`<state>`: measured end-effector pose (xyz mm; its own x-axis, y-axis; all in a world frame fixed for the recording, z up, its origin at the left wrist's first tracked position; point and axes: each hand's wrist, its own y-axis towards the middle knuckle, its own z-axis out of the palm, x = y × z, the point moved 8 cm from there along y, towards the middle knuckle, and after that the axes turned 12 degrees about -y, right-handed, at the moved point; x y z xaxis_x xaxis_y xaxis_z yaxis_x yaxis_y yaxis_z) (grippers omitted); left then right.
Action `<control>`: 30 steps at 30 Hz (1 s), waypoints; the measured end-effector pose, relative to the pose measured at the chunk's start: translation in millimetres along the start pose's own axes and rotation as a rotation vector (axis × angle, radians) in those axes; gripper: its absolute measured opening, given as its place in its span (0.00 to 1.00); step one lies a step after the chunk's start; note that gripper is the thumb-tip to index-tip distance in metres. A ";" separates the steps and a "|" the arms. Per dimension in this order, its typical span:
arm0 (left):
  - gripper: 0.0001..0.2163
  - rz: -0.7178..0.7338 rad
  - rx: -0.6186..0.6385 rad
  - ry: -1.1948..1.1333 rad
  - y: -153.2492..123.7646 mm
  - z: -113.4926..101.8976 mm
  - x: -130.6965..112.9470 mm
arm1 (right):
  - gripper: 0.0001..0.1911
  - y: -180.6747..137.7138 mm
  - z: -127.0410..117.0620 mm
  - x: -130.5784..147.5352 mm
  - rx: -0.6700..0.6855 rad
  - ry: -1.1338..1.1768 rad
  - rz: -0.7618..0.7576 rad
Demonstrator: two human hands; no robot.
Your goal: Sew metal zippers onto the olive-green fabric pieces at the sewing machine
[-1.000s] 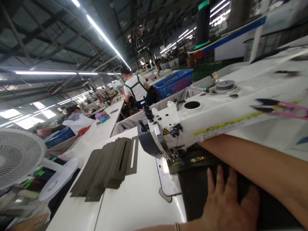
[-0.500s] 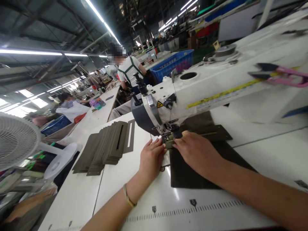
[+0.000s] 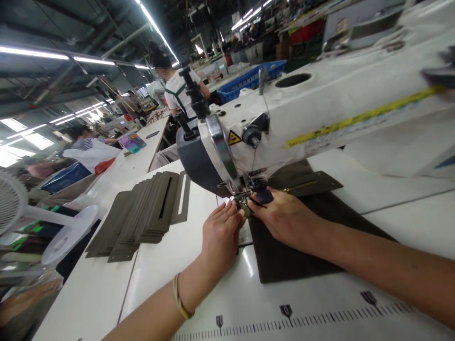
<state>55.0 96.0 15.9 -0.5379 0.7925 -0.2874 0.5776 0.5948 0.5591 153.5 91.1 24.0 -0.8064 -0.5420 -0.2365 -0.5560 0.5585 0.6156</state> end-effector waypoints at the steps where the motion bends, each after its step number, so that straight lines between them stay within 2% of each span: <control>1: 0.07 0.008 0.003 0.005 0.6 0.3 -0.6 | 0.17 0.2 0.5 0.1 0.004 0.002 -0.002; 8: 0.07 0.069 0.017 0.121 1.9 2.8 -6.0 | 0.16 -1.0 2.2 -1.2 -0.025 0.012 -0.008; 16: 0.07 0.105 -0.039 0.128 6.7 0.5 -1.0 | 0.13 1.9 15.1 -5.6 0.081 0.101 0.019; 25: 0.05 0.059 -0.035 0.103 8.0 1.4 4.0 | 0.14 1.4 21.1 -4.7 0.094 0.072 0.001; 30: 0.07 0.043 -0.042 0.096 8.3 2.3 7.7 | 0.16 3.5 18.7 -6.2 0.104 0.054 0.009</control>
<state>57.1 107.4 16.6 -0.5705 0.7996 -0.1876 0.5766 0.5525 0.6019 152.8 108.1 13.6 -0.8011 -0.5680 -0.1889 -0.5689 0.6244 0.5352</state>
